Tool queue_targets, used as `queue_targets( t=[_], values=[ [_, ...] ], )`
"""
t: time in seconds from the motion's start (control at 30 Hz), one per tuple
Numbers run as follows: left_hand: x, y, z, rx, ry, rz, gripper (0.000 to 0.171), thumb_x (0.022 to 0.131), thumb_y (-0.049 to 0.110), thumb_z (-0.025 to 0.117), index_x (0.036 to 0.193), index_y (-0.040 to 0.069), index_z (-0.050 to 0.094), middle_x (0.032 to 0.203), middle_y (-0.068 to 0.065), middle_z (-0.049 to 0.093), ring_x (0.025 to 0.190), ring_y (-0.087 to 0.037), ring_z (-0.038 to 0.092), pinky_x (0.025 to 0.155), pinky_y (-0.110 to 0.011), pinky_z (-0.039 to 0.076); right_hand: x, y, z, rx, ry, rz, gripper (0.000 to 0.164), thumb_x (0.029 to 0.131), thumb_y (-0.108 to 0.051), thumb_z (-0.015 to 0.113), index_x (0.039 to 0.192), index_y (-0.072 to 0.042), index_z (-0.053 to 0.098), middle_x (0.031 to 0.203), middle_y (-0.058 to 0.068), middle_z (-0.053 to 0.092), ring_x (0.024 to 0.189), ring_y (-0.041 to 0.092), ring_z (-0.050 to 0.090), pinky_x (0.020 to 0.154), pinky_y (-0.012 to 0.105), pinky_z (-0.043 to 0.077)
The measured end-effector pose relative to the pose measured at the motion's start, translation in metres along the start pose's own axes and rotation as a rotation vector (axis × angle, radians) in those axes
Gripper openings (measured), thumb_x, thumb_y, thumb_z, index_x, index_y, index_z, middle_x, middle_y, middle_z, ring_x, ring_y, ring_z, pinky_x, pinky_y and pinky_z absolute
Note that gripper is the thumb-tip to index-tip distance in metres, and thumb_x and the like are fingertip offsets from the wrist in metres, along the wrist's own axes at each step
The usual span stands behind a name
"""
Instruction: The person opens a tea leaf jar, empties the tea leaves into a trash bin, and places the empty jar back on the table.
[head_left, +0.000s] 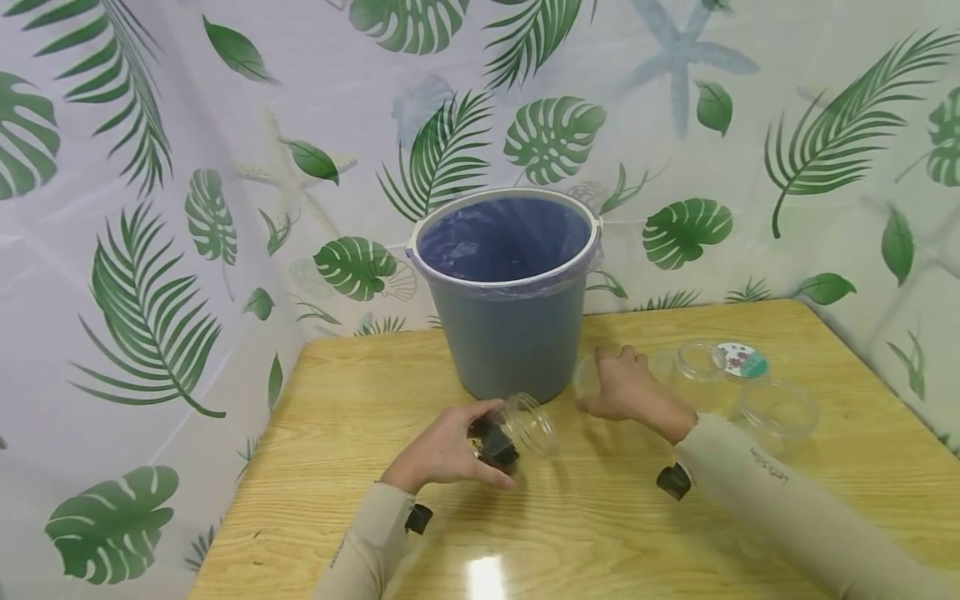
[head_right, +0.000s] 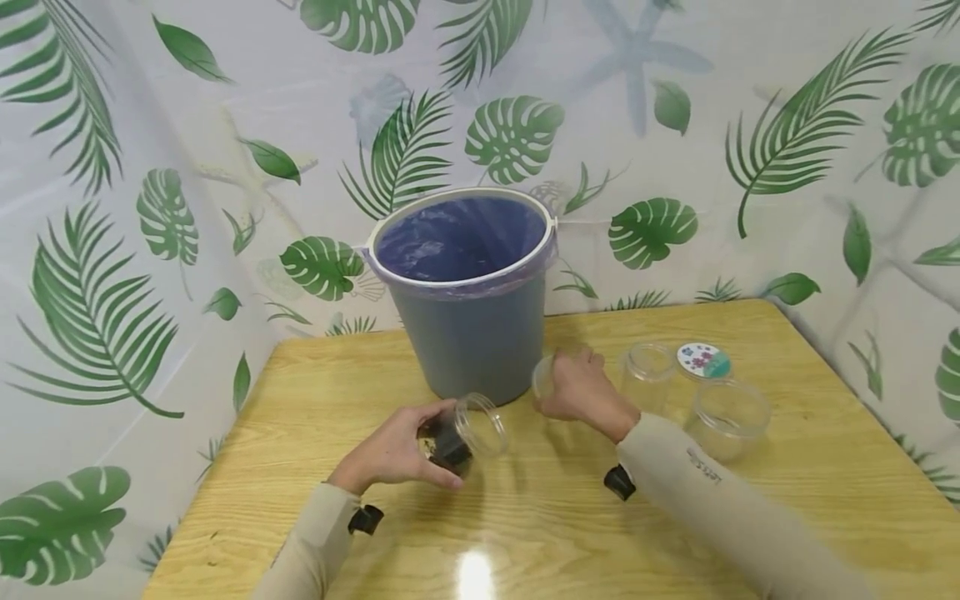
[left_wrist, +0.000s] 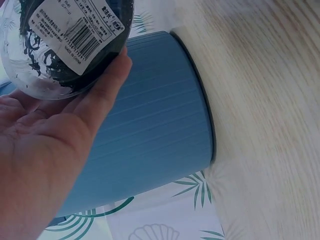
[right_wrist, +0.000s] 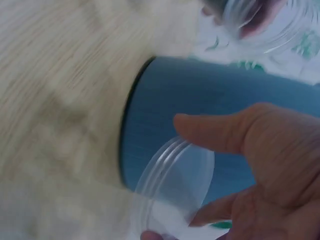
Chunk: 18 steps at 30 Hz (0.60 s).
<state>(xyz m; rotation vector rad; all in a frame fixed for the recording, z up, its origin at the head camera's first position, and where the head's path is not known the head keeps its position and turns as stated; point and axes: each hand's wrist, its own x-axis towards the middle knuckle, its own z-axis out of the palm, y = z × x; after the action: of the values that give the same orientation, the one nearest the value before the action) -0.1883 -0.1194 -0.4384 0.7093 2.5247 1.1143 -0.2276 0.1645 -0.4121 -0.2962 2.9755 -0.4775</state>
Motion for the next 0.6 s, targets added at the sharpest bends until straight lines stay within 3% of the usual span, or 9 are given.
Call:
queue_targets(
  t=[0.13,0.3,0.6],
  values=[
    [-0.001,0.002,0.001,-0.008,0.003,-0.012,0.112,0.063,0.040,0.096,0.156,0.012,0.040,0.153,-0.007,0.053,0.140,-0.026,0.052,0.118,-0.047,0.041,0.011,0.011,0.023,-0.003,-0.011,0.058,0.092,0.083,-0.040,0.076,0.137,0.026,0.040,0.120,0.048,0.052,0.115,0.063,0.048,0.096,0.067,0.046],
    [-0.002,0.001,0.001,-0.014,0.012,-0.011,0.113,0.063,0.041,0.096,0.156,0.010,0.039,0.154,-0.009,0.052,0.141,-0.027,0.051,0.118,-0.047,0.041,0.021,0.015,0.045,0.044,-0.041,0.161,0.087,0.086,-0.038,0.074,0.138,0.023,0.040,0.125,0.047,0.047,0.119,0.063,0.044,0.086,0.065,0.052],
    [-0.004,0.003,-0.003,-0.025,0.034,-0.007,0.113,0.063,0.041,0.097,0.156,0.012,0.040,0.152,-0.008,0.054,0.139,-0.026,0.053,0.117,-0.047,0.042,0.034,0.023,0.055,0.093,-0.016,0.157,0.082,0.082,-0.021,0.074,0.143,0.019,0.036,0.136,0.047,0.043,0.125,0.064,0.039,0.092,0.067,0.049]
  ],
)
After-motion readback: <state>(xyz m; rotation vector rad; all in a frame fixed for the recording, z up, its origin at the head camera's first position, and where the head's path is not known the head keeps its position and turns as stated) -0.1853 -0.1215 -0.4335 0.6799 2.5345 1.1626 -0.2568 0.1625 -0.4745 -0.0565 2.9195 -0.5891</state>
